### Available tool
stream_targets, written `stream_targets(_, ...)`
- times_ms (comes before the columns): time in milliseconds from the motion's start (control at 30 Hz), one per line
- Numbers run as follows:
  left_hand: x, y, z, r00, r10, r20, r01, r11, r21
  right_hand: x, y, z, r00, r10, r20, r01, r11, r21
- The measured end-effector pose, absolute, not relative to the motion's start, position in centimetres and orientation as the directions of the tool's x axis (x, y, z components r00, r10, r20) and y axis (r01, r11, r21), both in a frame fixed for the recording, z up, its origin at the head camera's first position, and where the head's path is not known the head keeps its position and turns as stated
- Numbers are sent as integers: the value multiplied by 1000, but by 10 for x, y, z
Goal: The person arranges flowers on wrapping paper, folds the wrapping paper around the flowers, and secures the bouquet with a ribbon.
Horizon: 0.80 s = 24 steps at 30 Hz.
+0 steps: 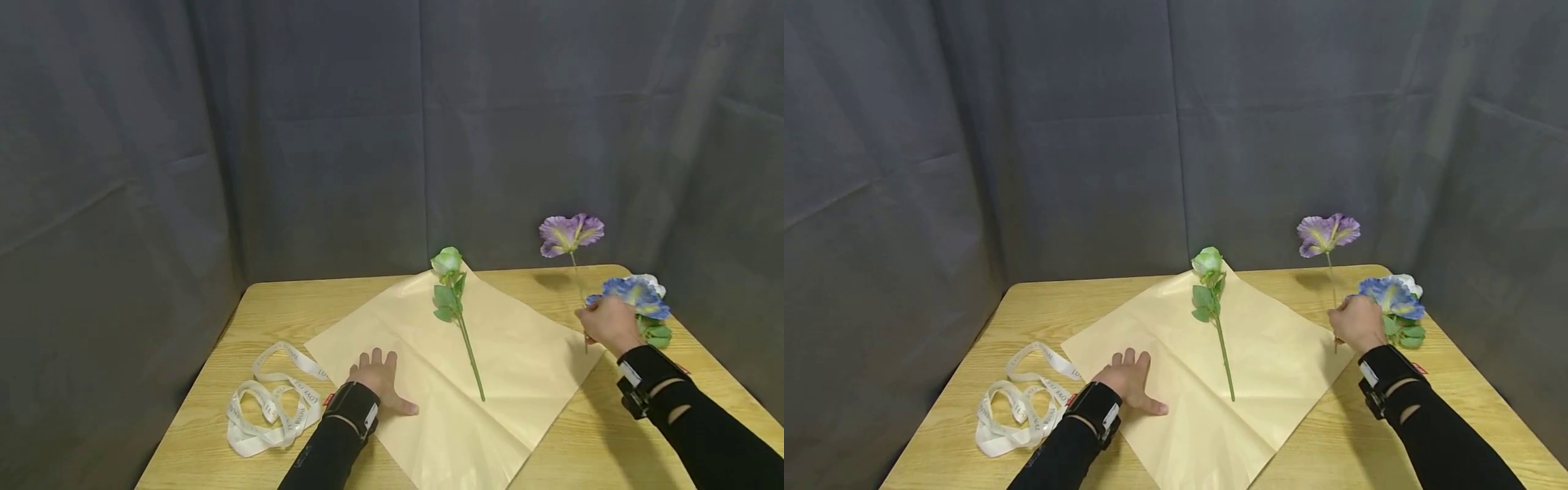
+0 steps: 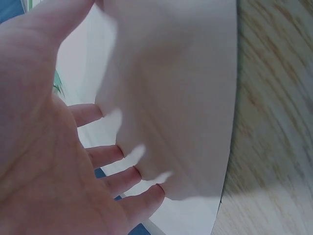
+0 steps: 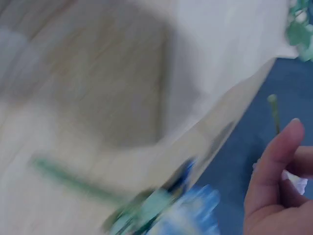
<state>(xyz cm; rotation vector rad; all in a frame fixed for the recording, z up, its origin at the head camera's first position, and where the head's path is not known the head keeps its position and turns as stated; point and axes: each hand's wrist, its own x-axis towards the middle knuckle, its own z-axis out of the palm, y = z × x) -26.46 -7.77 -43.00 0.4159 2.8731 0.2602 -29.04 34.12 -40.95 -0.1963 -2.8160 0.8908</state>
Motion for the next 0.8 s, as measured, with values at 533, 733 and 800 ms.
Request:
stream_targets(533,-284,-65,-481,-929,305,-210,274,947,167,-316,196,-433,-996,-60,61,-85,684,-725)
stream_targets(733,-284,-63,-484,-926,309,-215,278,947,163,-311,198,-453,-999,-52,12,-48,779,-625)
stream_targets(800,-285,-64,-485,-931,308,-194,279,946,163,-311,197,-456,-999,-44,-4,-32,773,-634)
